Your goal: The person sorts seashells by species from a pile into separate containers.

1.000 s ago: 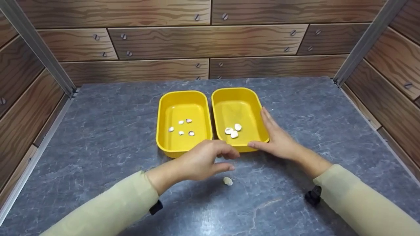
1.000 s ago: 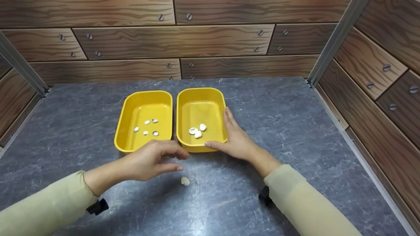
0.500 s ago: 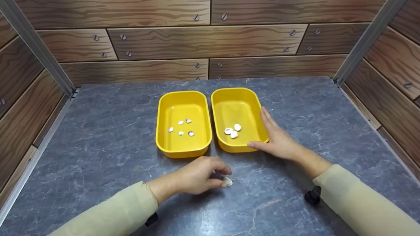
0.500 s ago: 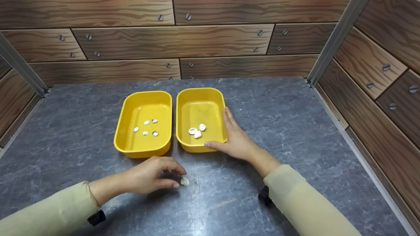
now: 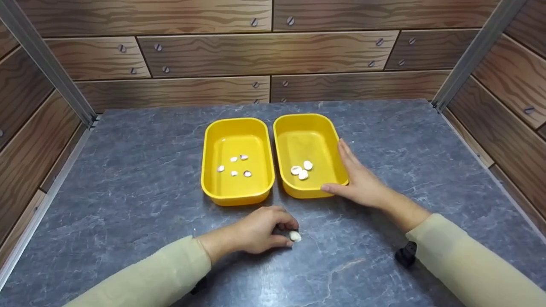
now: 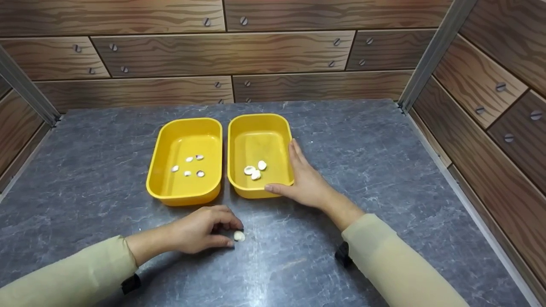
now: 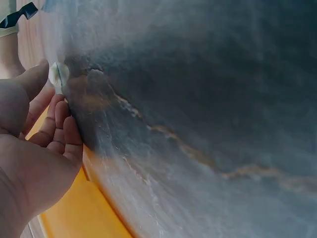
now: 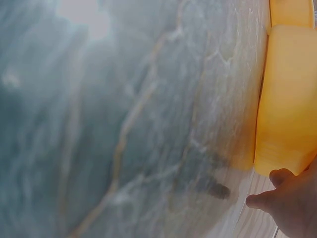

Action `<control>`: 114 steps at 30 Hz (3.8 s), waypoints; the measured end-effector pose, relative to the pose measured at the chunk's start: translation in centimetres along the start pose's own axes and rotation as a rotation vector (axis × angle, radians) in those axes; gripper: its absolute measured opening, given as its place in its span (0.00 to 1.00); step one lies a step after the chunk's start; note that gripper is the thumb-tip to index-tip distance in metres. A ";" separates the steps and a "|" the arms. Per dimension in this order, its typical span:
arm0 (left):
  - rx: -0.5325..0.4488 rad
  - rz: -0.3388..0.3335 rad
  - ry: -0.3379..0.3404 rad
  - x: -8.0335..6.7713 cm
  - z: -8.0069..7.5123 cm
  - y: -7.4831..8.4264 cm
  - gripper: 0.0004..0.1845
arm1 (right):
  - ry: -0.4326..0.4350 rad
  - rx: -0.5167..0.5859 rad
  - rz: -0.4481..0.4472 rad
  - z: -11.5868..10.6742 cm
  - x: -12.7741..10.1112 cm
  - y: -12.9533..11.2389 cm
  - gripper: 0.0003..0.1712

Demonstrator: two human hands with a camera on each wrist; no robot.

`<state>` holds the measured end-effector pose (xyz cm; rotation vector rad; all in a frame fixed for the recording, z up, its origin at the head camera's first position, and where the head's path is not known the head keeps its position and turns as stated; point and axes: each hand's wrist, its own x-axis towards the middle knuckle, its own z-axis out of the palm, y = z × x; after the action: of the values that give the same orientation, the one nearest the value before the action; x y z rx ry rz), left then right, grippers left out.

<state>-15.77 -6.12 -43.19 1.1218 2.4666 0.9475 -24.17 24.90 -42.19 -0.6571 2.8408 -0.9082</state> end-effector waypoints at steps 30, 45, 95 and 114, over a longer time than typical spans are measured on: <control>0.061 -0.016 0.019 0.2 0.6 -0.1 0.14 | -0.011 -0.018 0.012 0.0 0.1 0.1 0.73; 0.055 -0.017 0.019 0.3 0.7 -0.1 0.07 | -0.003 0.001 -0.008 -0.1 0.0 0.0 0.71; 0.006 0.093 0.092 0.6 -3.3 2.8 0.08 | 0.001 -0.006 0.011 0.2 -0.1 0.1 0.73; -0.086 -0.044 0.279 5.5 -9.9 3.0 0.07 | 0.000 0.025 0.007 0.2 -0.3 0.0 0.73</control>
<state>-22.48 -5.00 -33.70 0.9592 2.6227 1.2599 -23.87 24.92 -42.35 -0.6442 2.8253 -0.9411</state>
